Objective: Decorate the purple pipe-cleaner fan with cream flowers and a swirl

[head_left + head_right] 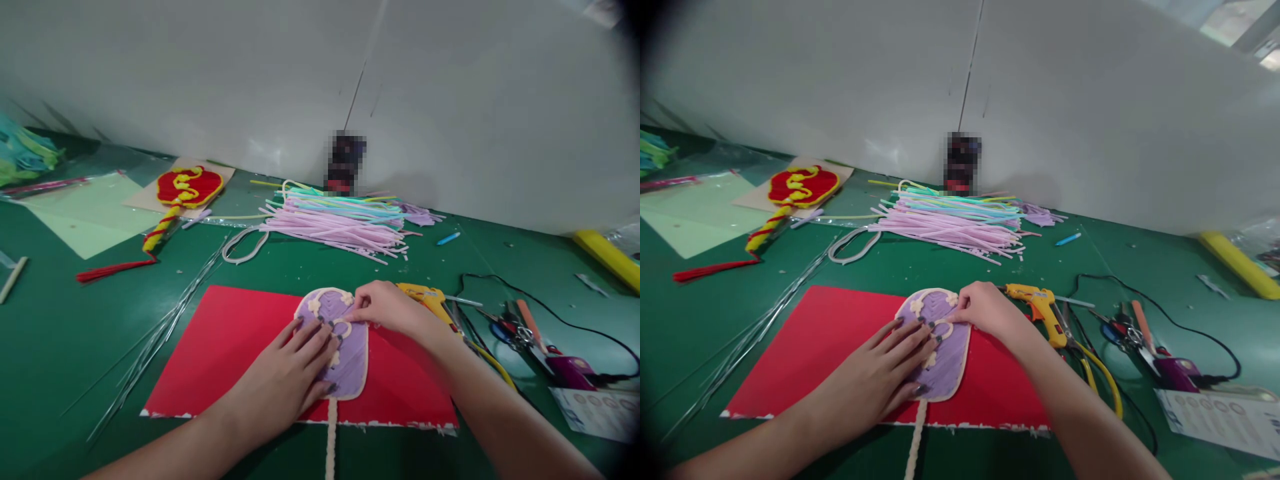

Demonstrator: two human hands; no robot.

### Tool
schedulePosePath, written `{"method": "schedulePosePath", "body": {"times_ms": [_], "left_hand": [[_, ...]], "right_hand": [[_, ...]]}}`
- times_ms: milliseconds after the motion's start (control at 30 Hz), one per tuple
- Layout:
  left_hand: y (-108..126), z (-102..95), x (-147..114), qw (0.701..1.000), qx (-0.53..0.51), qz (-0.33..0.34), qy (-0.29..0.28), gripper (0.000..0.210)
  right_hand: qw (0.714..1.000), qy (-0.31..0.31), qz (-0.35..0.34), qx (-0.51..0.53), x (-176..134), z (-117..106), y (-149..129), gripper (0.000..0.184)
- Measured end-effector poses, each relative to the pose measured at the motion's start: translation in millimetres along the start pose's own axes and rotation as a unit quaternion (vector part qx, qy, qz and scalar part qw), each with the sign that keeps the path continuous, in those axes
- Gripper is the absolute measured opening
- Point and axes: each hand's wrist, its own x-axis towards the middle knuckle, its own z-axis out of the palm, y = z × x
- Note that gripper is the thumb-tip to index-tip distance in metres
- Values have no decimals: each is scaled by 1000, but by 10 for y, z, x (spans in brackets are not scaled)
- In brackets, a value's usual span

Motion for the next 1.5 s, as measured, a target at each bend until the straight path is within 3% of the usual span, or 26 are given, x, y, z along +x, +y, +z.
{"method": "schedulePosePath", "body": {"times_ms": [267, 333, 600, 867, 1200, 1300, 1367, 1433, 1500], "left_hand": [[-1, -12, 3, 1000, 5, 1, -5, 45], [0, -14, 0, 1000, 8, 2, -6, 45], [1, -51, 2, 1000, -4, -3, -9, 46], [-8, -49, 11, 1000, 11, -4, -6, 48], [6, -102, 46, 998, -48, -27, 23, 41], [4, -151, 66, 992, -95, -57, 66, 36], [-13, -202, 134, 970, -149, -132, 139, 32], [-47, -245, 257, 915, -191, -231, 272, 31], [-88, -251, 412, 833, -269, -305, 376, 38]], "right_hand": [[996, -23, -11, 82, -105, -32, 47, 21], [994, 3, -9, 105, -185, -9, 37, 21], [975, 202, 35, 86, -524, 232, 45, 18], [965, 259, 39, 31, -469, 515, 99, 22], [929, 281, 64, 234, -349, 535, 127, 27], [914, 267, 42, 303, -338, 500, 130, 23], [891, 256, 16, 374, -317, 496, 136, 23], [850, 255, -11, 461, -281, 509, 152, 25], [806, 285, -29, 518, -232, 532, 179, 27]]}}
